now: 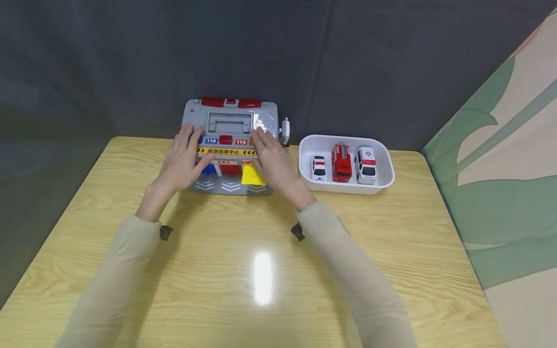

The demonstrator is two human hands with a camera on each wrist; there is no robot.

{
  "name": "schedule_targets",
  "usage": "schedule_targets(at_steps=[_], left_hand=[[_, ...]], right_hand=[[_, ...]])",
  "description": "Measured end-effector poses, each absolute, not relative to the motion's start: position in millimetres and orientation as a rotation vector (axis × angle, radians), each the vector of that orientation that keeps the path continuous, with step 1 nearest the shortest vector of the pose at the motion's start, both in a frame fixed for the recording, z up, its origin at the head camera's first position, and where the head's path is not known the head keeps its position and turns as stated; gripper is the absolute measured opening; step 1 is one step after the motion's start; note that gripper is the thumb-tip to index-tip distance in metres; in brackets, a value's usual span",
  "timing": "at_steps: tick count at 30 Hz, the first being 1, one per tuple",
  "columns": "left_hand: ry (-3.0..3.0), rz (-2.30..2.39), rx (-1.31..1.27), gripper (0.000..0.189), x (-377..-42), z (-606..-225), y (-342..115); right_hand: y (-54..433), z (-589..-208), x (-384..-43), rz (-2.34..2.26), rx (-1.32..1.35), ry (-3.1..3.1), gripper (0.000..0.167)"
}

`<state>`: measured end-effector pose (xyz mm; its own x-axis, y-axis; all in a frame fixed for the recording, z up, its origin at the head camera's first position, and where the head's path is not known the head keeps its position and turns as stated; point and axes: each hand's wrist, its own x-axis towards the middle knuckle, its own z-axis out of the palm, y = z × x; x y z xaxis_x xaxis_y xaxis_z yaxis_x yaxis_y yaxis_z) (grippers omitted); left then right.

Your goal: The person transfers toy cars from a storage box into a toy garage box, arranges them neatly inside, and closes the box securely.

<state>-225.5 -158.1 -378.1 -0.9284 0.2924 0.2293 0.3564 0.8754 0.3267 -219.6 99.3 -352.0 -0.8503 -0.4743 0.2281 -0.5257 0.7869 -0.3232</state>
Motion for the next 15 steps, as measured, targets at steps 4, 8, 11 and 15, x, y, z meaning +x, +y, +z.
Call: schedule_targets(at_steps=[4,8,11,15], left_hand=[[-2.88,-0.545,-0.496,0.077,-225.8,-377.9,-156.8],[-2.886,-0.536,-0.496,0.076,-226.0,-377.7,-155.8],[-2.887,-0.536,-0.499,0.076,-226.5,-377.7,-155.2],[-2.886,-0.538,-0.494,0.076,-227.0,-377.9,-155.6]], right_hand=[[101.6,-347.7,-219.1,0.611,0.811,-2.874,0.064],[103.3,-343.9,-217.8,0.642,0.813,-2.893,0.064],[104.5,-339.4,-215.9,0.668,0.794,-2.92,0.064],[106.1,-333.3,-213.8,0.712,0.79,-2.939,0.063]])
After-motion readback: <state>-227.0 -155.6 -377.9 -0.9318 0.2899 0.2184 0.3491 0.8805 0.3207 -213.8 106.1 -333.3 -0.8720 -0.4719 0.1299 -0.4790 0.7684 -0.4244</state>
